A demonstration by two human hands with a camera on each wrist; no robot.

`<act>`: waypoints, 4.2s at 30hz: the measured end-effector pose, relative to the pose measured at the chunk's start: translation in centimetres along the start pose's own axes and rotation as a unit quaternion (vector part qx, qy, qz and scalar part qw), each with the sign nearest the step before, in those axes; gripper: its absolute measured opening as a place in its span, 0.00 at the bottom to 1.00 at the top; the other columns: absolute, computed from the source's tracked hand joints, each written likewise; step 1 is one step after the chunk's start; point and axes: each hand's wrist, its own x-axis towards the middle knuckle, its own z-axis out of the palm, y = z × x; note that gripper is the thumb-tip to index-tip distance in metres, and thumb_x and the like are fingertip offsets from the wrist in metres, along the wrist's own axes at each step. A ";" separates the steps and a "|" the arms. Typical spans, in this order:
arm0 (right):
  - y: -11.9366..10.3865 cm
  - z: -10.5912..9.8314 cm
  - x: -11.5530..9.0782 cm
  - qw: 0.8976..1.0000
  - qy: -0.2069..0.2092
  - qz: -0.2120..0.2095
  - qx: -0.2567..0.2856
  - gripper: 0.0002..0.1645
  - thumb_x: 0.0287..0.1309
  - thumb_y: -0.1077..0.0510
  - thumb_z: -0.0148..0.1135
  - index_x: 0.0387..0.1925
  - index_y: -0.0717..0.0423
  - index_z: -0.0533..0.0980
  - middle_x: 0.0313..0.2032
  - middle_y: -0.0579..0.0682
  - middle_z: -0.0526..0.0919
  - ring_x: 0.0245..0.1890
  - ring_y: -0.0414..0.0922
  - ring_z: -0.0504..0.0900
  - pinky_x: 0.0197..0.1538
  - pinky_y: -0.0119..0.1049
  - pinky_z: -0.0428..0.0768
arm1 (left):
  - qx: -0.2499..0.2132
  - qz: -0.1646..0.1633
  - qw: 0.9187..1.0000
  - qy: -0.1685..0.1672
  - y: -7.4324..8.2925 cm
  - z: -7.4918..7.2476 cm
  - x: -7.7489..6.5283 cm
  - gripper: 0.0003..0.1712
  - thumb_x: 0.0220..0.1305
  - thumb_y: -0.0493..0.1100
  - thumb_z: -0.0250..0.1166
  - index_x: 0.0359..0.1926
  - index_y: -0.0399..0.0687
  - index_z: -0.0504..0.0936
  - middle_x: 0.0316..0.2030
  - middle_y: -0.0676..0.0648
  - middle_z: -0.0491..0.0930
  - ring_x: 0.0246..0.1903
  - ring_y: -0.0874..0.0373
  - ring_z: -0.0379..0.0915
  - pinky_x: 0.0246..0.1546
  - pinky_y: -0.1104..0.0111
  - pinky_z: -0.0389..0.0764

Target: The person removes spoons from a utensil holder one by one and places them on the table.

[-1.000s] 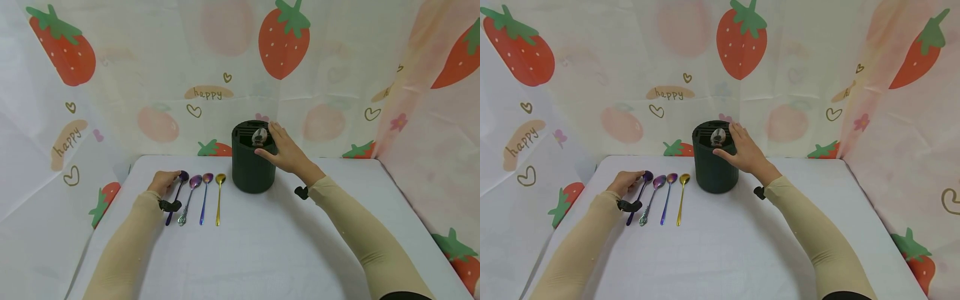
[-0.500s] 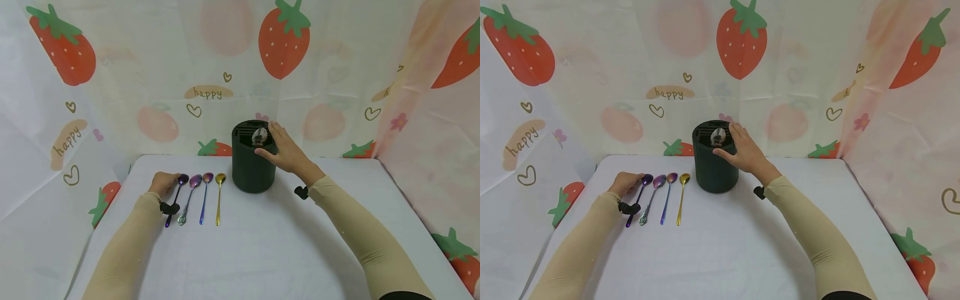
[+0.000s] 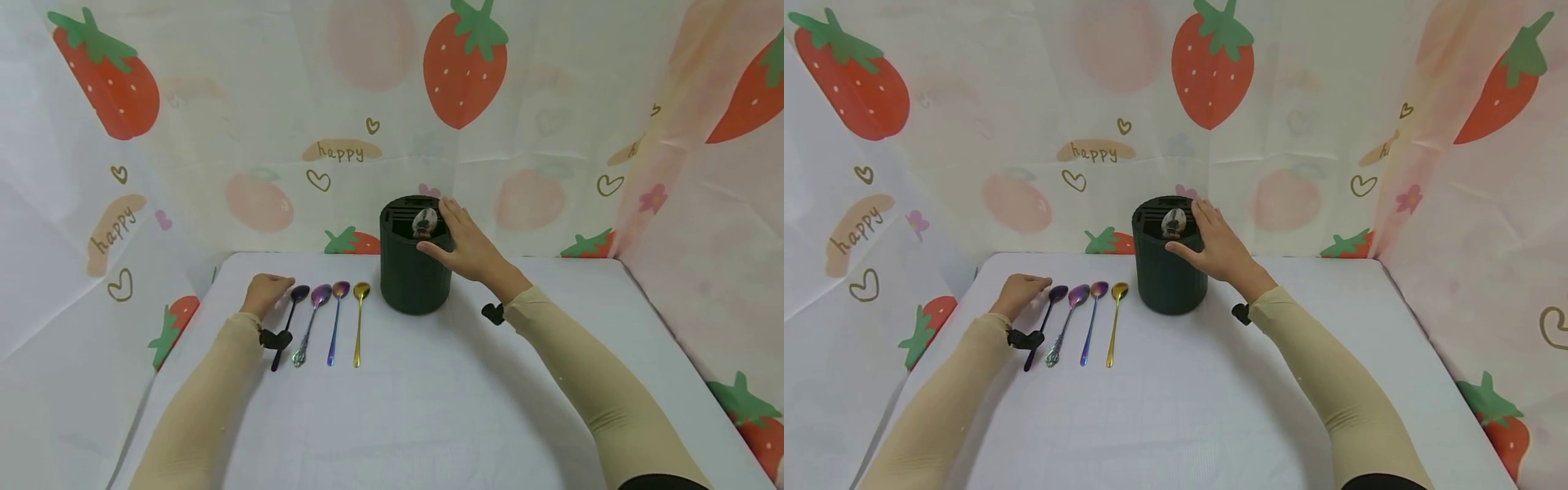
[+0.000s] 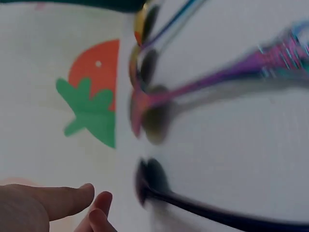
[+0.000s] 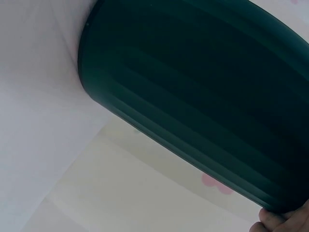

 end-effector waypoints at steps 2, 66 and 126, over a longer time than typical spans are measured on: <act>0.0 0.0 -0.1 1.000 -0.003 0.001 -0.003 0.67 0.69 0.18 0.53 0.88 0.51 0.39 0.87 0.51 0.38 0.86 0.55 0.36 0.83 0.61 0.45 | 0.003 0.031 1.000 0.005 1.1 0.1 -0.4 0.31 0.80 0.51 0.59 0.67 0.29 0.79 0.67 0.28 0.76 0.70 0.33 0.70 0.72 0.44 0.70; 0.2 0.3 0.3 1.000 0.004 0.000 -0.006 0.66 0.70 0.18 0.51 0.88 0.52 0.39 0.87 0.53 0.38 0.86 0.58 0.37 0.82 0.62 0.47 | -0.120 0.384 0.910 -0.102 19.6 7.8 -3.0 0.16 0.78 0.49 0.68 0.58 0.47 0.89 0.56 0.47 0.86 0.46 0.45 0.79 0.46 0.63 0.78; 0.4 0.7 0.1 1.000 0.009 0.003 0.007 0.67 0.69 0.18 0.51 0.88 0.52 0.40 0.87 0.51 0.39 0.86 0.56 0.38 0.82 0.61 0.49 | -0.178 0.376 0.908 0.040 21.4 6.0 -5.1 0.16 0.80 0.48 0.66 0.56 0.40 0.88 0.56 0.42 0.86 0.30 0.59 0.69 0.33 0.68 0.72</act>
